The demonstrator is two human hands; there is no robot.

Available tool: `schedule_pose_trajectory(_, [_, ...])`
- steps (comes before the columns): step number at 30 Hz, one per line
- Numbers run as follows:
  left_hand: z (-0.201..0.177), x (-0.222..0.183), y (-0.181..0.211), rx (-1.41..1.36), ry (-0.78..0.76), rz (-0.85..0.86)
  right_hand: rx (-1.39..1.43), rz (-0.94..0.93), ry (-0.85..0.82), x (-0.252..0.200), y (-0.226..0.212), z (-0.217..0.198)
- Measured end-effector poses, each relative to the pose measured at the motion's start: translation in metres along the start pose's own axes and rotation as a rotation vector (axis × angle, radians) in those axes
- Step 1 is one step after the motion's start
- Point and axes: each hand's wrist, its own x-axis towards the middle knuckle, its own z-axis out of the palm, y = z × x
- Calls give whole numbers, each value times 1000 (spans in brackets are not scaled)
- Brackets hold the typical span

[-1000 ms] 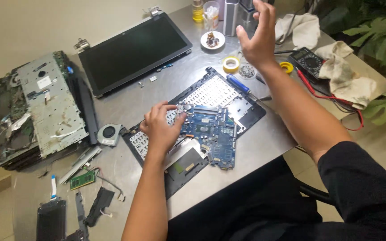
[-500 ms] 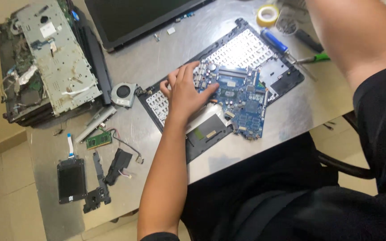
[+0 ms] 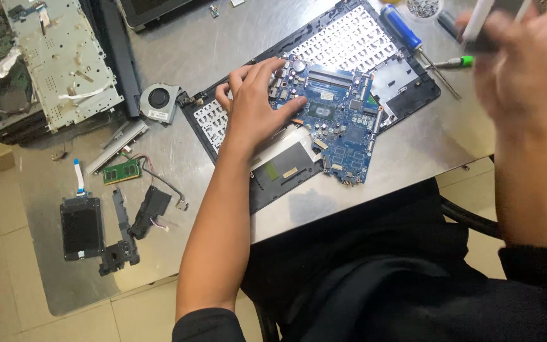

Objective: The person holds a laptop motherboard removed from a disassembled laptop chassis, unscrews components from it with a screwdriver, and handles the RAM module. They then lift the board and spray it with a compressed air can, directing air across its surface before setting the can down.

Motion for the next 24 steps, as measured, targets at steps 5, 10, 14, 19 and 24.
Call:
schedule_pose_trajectory(5, [1,0,1,-58,-23,16,113,509,-160,-115,-43,39])
schedule_pose_trajectory(10, [-14,-4,5,-227,-40,-55,-16,591,-210,-145,-49,56])
schedule_pose_trajectory(14, [-14,-3,-2,-365,-45,-67,75,576,-94,-144,-33,63])
schedule_pose_trajectory(19, [-9,-3,-1,-605,35,11,274,540,-80,-142,-28,71])
schedule_pose_trajectory(24, [0,-6,5,-810,171,3,316,564,-50,-133,-20,78])
